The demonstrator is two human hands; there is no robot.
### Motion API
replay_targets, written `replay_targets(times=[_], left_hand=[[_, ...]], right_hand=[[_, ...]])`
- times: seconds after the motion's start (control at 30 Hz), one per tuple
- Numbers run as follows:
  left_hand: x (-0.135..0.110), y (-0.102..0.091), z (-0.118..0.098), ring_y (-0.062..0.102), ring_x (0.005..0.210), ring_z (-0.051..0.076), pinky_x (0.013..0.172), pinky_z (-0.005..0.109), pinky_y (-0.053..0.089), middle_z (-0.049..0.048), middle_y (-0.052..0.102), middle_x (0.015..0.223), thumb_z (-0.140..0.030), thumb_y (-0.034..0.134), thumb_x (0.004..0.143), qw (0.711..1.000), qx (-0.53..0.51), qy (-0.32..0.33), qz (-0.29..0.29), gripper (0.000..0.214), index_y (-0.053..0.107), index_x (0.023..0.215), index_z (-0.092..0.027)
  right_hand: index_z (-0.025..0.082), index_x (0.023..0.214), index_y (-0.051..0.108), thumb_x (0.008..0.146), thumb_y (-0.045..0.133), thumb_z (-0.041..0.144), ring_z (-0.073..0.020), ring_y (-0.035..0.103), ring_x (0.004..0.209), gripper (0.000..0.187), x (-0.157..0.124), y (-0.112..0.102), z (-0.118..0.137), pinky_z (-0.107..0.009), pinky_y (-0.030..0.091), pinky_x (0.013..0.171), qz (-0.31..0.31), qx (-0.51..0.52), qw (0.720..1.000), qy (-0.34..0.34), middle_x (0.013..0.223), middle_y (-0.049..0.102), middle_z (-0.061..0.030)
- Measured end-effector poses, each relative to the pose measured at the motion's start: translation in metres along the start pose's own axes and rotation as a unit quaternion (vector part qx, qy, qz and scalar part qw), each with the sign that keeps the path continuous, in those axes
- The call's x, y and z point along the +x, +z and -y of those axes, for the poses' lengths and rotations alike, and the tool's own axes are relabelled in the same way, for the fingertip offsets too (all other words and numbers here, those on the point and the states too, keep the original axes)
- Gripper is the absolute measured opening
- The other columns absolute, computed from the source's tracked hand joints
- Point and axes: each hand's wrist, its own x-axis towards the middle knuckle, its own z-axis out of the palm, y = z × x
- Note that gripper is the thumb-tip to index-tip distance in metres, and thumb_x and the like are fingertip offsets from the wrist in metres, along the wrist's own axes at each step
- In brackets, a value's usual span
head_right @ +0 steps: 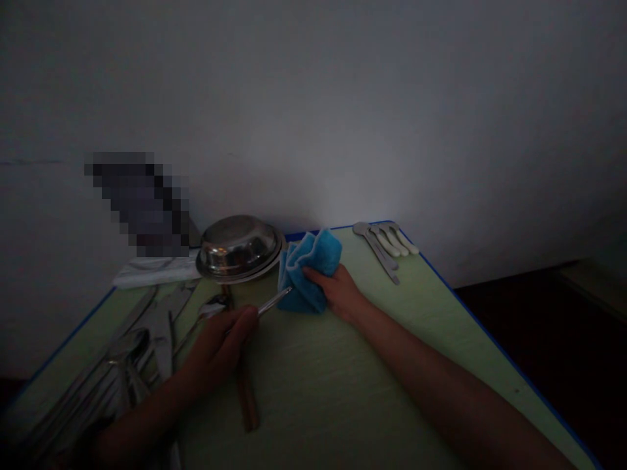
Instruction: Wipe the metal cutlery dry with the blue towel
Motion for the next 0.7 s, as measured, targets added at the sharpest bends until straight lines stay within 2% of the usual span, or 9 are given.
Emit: replay_targets(times=[0.2,0.37,0.57,0.7], left_hand=[[0.000,0.001,0.000,0.034,0.043,0.009,0.044,0.022,0.026,-0.0064,0.034,0.049,-0.032,0.031,0.088,1.000,0.004,0.018,0.008,0.036,0.036,0.055,-0.020],[0.000,0.001,0.002,0.036,0.044,0.010,0.044,0.022,0.027,-0.0062,0.034,0.050,-0.033,0.030,0.089,1.000,0.002,0.011,-0.011,0.037,0.037,0.055,-0.020],[0.002,0.001,0.002,0.036,0.045,0.010,0.045,0.023,0.027,-0.0060,0.033,0.050,-0.032,0.032,0.089,0.999,0.009,0.011,-0.033,0.036,0.036,0.055,-0.020],[0.002,0.001,0.000,0.038,0.045,0.010,0.046,0.023,0.027,-0.0057,0.035,0.050,-0.031,0.034,0.088,0.999,0.017,0.014,-0.036,0.035,0.038,0.055,-0.020]], right_hand=[[0.018,0.085,0.068,0.069,0.066,0.041,-0.0173,0.065,0.077,0.028,0.004,-0.001,-0.008,-0.033,0.048,0.080,-0.030,-0.024,0.998,-0.045,0.079,0.071,-0.0011],[0.018,0.086,0.067,0.073,0.060,0.049,-0.0207,0.063,0.085,0.035,0.006,-0.005,-0.015,-0.034,0.046,0.081,-0.088,-0.115,0.985,-0.091,0.078,0.071,-0.0026],[0.019,0.086,0.068,0.075,0.059,0.045,-0.0186,0.064,0.084,0.029,0.008,-0.007,-0.016,-0.034,0.045,0.085,-0.036,-0.102,0.990,-0.087,0.084,0.071,-0.0016],[0.020,0.089,0.068,0.068,0.068,0.036,-0.0179,0.065,0.080,0.026,0.007,-0.007,-0.011,-0.035,0.046,0.084,0.000,-0.096,0.993,-0.072,0.086,0.072,-0.0014]])
